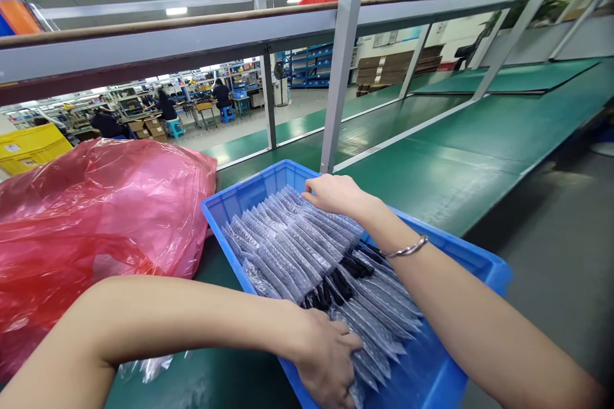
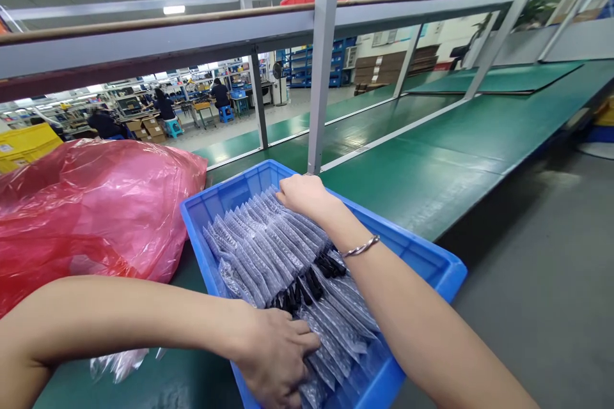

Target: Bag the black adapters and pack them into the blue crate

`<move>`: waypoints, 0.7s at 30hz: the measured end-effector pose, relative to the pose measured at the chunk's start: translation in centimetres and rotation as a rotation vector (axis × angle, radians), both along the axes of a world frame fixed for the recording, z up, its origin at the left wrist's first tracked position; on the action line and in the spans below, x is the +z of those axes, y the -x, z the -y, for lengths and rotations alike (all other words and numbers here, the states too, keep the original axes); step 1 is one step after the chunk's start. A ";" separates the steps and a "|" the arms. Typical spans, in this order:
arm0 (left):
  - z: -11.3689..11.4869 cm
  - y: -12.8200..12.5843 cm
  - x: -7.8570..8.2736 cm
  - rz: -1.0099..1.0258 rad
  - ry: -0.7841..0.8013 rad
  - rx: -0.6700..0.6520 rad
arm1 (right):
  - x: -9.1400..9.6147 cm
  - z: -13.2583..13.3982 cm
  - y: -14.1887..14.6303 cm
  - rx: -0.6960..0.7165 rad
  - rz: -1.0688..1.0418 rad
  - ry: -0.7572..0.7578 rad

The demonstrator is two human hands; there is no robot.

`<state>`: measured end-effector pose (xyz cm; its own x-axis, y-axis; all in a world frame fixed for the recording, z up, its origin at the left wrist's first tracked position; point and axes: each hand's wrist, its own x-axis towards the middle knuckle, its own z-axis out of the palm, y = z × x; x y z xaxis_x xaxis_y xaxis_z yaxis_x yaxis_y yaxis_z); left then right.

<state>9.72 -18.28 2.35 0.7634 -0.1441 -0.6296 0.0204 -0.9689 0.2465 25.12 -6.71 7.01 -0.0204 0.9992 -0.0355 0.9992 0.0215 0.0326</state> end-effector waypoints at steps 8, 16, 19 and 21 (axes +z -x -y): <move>-0.1 0.1 0.7 -0.032 -0.069 -0.099 | -0.1 -0.1 0.2 -0.005 -0.004 0.034; -1.7 -1.3 1.1 -0.055 0.105 0.085 | -0.1 -0.2 -0.1 -0.008 -0.012 0.040; -2.1 -1.7 -0.1 -0.037 0.095 0.039 | 0.0 -0.2 -0.1 -0.012 -0.011 0.040; -2.0 -1.7 -1.0 0.009 0.049 -0.032 | 0.1 -0.3 -0.1 -0.015 -0.011 0.042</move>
<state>11.40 -16.24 1.30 0.7637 -0.1989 -0.6142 -0.0131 -0.9559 0.2934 25.27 -6.41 7.12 -0.0060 0.9970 -0.0771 0.9998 0.0076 0.0208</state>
